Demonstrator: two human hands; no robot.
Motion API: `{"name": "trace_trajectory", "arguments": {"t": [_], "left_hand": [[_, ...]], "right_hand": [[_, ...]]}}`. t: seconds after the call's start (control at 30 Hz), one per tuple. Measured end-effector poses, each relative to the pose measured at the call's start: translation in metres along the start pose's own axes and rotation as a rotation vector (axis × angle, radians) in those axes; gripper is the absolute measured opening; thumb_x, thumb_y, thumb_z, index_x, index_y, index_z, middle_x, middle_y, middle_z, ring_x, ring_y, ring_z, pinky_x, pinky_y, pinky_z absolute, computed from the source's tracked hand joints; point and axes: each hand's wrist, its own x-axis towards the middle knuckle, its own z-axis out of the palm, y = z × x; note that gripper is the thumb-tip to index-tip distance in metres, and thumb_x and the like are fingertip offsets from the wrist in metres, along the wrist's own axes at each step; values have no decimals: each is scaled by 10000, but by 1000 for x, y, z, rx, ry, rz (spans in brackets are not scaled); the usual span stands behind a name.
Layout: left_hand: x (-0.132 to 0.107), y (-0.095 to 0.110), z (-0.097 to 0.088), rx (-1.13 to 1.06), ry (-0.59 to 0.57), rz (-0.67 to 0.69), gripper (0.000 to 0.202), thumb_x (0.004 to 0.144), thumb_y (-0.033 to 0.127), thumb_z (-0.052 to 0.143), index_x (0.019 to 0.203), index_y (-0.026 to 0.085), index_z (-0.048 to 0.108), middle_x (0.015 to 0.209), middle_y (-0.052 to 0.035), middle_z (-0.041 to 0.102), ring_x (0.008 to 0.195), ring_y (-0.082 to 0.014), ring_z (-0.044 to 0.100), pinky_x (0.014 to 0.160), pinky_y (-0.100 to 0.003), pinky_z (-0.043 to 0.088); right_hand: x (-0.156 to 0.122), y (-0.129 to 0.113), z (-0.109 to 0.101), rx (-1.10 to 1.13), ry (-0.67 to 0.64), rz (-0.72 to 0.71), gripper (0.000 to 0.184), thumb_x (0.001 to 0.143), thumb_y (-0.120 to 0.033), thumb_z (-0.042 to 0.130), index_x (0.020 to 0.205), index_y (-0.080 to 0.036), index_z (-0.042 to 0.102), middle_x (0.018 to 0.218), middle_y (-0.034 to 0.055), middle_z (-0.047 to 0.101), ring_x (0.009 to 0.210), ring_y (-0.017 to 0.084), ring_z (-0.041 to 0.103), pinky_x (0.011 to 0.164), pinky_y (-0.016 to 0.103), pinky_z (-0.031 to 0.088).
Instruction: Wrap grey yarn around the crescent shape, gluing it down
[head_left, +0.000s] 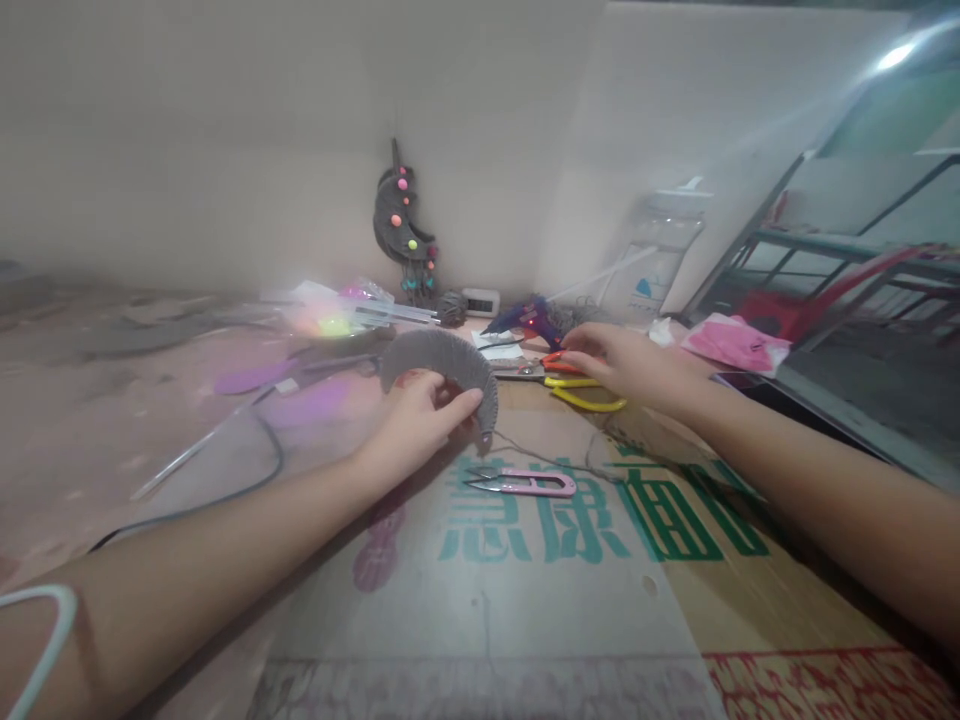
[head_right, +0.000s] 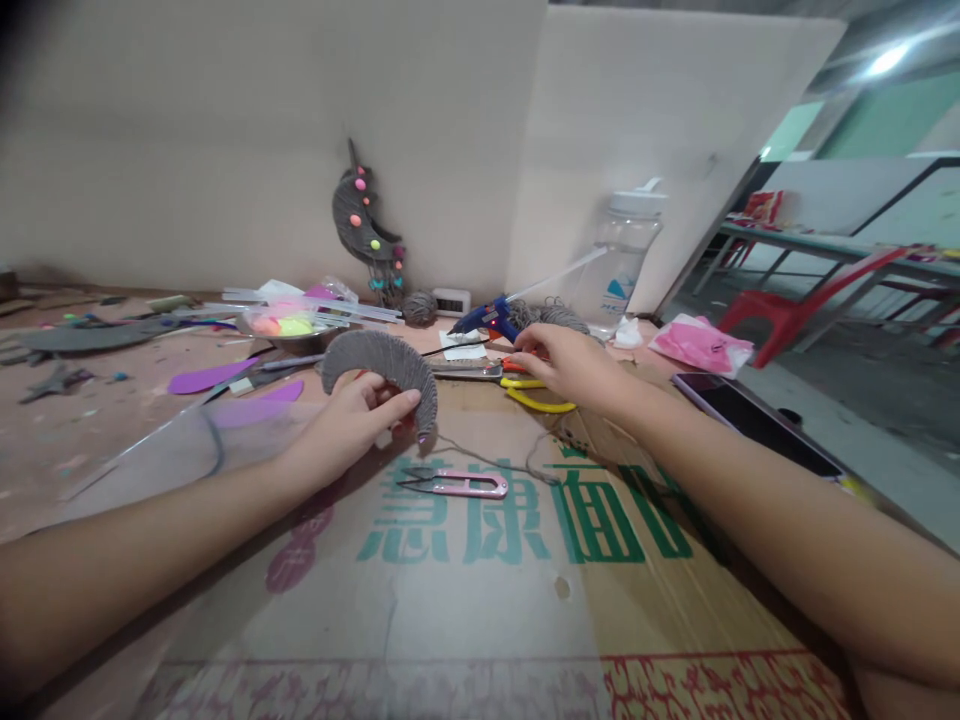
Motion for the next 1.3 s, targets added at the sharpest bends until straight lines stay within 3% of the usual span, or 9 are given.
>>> {"name": "trace_trajectory", "arguments": {"t": [0.1, 0.23, 0.5, 0.6, 0.73, 0.87, 1.0, 1.13, 1.3], "left_hand": [[1, -1, 0, 4, 1, 13, 392, 823, 554, 585, 670, 208, 482, 621, 9, 618, 607, -160, 544, 605, -291, 358], [0, 4, -1, -37, -4, -11, 370, 823, 526, 585, 661, 204, 502, 609, 10, 616, 605, -158, 550, 610, -288, 371], [-2, 9, -1, -99, 20, -41, 368, 796, 515, 595, 616, 210, 494, 601, -5, 636, 630, -169, 589, 634, -286, 401], [-1, 8, -1, -92, 21, -43, 364, 801, 505, 590, 612, 213, 485, 605, -9, 641, 637, -174, 591, 639, -292, 403], [-1, 5, 0, -101, 2, -34, 369, 810, 518, 594, 638, 206, 500, 619, -5, 648, 642, -171, 598, 645, -293, 405], [0, -1, 1, -142, -17, -21, 387, 811, 549, 593, 676, 197, 505, 620, 6, 639, 620, -161, 592, 624, -287, 399], [3, -4, 2, -144, 6, -39, 379, 793, 540, 609, 681, 202, 480, 621, 9, 631, 621, -167, 598, 615, -286, 397], [2, 1, 1, -191, -7, -34, 332, 784, 499, 627, 709, 194, 519, 627, 6, 642, 631, -168, 612, 632, -284, 417], [0, 8, 0, -209, 2, -66, 333, 796, 497, 617, 677, 206, 508, 622, 1, 653, 632, -172, 625, 626, -280, 432]], "right_hand": [[12, 25, 11, 109, 115, 70, 430, 887, -394, 582, 1247, -164, 626, 1219, 118, 685, 1029, 269, 665, 899, 404, 520], [31, 36, 22, 253, 100, 185, 514, 857, -320, 632, 1337, -147, 566, 1323, 135, 634, 1102, 267, 659, 989, 416, 509], [76, 20, 47, 302, 37, 202, 360, 841, -331, 679, 1145, -137, 673, 1125, 123, 736, 1023, 244, 693, 939, 358, 520], [83, 17, 59, 283, 44, 207, 401, 788, -391, 731, 1076, -115, 685, 1027, 145, 752, 952, 259, 699, 882, 370, 526], [82, 19, 62, 268, 116, 214, 376, 809, -423, 694, 1065, -146, 681, 1038, 122, 748, 959, 246, 685, 865, 344, 518], [77, 15, 45, 282, 172, 228, 299, 834, -382, 655, 1013, -146, 700, 920, 107, 759, 863, 249, 705, 817, 335, 527], [62, -5, 19, 363, 172, 203, 295, 915, -358, 535, 996, -134, 709, 843, 101, 762, 781, 212, 712, 751, 300, 543], [23, -32, 0, 476, 193, 161, 294, 913, -352, 518, 982, -150, 720, 827, 82, 760, 770, 207, 707, 741, 302, 551], [-35, -47, 1, 449, 86, 160, 269, 839, -436, 601, 862, -197, 724, 810, 46, 752, 742, 234, 708, 714, 337, 573]]}}
